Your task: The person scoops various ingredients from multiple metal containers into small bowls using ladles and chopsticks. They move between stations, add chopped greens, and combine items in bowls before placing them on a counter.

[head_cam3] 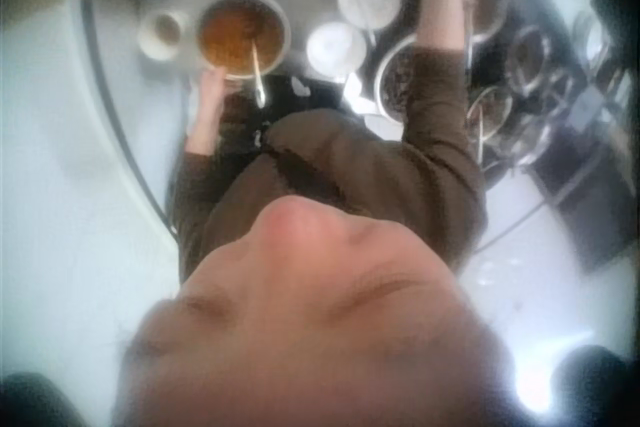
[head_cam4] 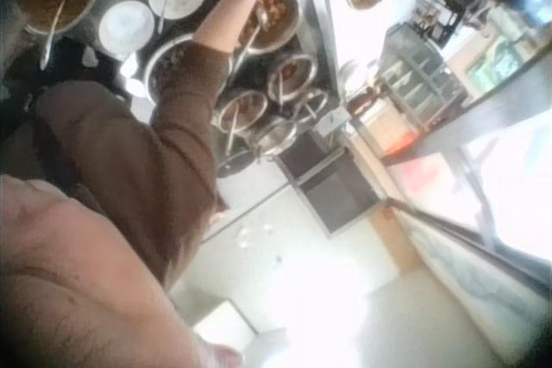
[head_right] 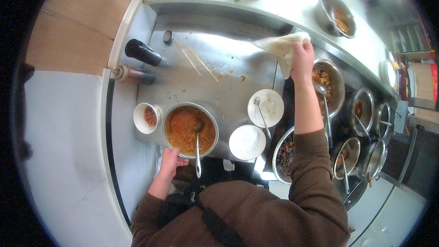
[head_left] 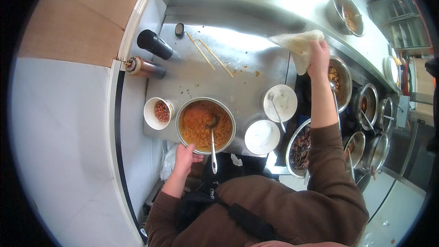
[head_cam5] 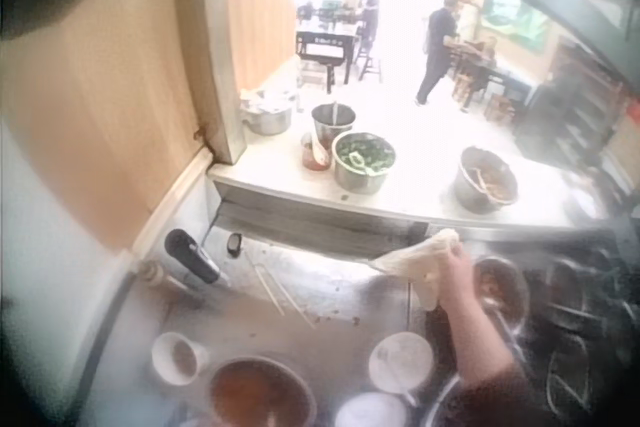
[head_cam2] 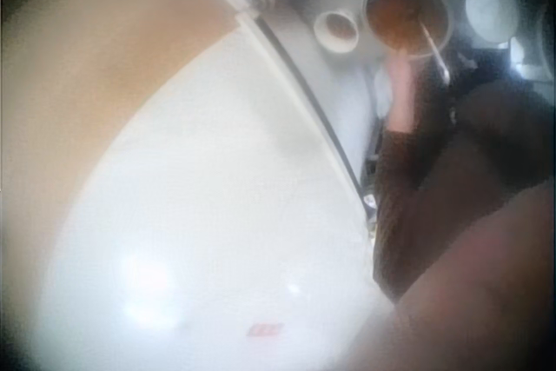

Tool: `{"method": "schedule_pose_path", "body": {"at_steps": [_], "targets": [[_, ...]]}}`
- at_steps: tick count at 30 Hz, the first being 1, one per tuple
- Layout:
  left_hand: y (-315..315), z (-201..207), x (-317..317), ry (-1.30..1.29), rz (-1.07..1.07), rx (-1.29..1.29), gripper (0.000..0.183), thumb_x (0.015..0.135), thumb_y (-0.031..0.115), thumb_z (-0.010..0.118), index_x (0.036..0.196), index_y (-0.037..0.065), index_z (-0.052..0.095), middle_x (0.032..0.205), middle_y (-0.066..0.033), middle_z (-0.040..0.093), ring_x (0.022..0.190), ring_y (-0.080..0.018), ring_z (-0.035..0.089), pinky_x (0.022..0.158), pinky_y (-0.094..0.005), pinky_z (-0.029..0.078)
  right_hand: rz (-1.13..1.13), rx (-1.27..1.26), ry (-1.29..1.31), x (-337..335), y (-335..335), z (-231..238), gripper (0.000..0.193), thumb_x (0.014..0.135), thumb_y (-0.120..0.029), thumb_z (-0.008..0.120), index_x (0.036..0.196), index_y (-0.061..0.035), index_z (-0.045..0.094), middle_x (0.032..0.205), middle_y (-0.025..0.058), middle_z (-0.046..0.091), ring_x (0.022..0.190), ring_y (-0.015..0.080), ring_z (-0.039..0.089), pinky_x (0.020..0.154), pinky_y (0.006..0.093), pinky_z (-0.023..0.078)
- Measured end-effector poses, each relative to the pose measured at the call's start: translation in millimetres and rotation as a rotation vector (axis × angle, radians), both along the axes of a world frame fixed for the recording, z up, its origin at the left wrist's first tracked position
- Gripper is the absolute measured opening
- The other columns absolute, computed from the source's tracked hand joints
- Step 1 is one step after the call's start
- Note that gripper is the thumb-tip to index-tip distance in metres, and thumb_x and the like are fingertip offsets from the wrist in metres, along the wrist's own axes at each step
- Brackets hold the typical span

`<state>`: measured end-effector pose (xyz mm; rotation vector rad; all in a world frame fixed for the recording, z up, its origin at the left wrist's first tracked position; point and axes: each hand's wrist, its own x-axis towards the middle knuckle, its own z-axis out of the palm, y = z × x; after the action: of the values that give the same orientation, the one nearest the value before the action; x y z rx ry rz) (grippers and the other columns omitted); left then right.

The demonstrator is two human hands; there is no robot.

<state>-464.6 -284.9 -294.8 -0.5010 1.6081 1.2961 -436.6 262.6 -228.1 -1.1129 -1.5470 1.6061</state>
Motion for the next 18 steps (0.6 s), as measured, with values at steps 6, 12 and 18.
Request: {"method": "schedule_pose_path", "body": {"at_steps": [6, 12, 18], "targets": [[2.3, 1.4, -0.3, 0.007, -0.008, -0.024, 0.034, 0.098, 0.019, 0.051, 0.124, -0.002, 0.052, 0.097, -0.0171, 0.070, 0.067, -0.0242, 0.070, 0.058, -0.0364, 0.061, 0.127, 0.517, -0.849, -57.4, 31.0, -81.7, 0.054, 0.082, -0.030, 0.071, 0.124, 0.0023, 0.059, 0.122, 0.0259, 0.064, 0.115, 0.0408, 0.063, 0.102, 0.0459, 0.049], [0.5, -2.5, 0.1, 0.004, 0.035, -0.027, 0.035, 0.098, 0.019, 0.050, 0.127, -0.001, 0.051, 0.098, -0.0170, 0.070, 0.068, -0.0239, 0.070, 0.057, -0.0354, 0.062, 0.137, 0.712, -1.159, -108.7, -7.4, -144.7, 0.049, 0.090, -0.030, 0.062, 0.137, -0.0157, 0.061, 0.145, 0.0196, 0.054, 0.133, 0.0407, 0.053, 0.108, 0.0621, 0.041], [1.9, -1.0, -1.9, -0.002, 0.070, -0.013, 0.031, 0.100, 0.013, 0.050, 0.127, -0.002, 0.053, 0.103, -0.0173, 0.069, 0.068, -0.0219, 0.071, 0.058, -0.0328, 0.062, 0.589, 0.706, -0.989, -120.3, -55.4, -105.3, 0.036, 0.090, -0.018, 0.059, 0.123, -0.0241, 0.072, 0.127, 0.0140, 0.065, 0.121, 0.0332, 0.061, 0.104, 0.0552, 0.045]]}}
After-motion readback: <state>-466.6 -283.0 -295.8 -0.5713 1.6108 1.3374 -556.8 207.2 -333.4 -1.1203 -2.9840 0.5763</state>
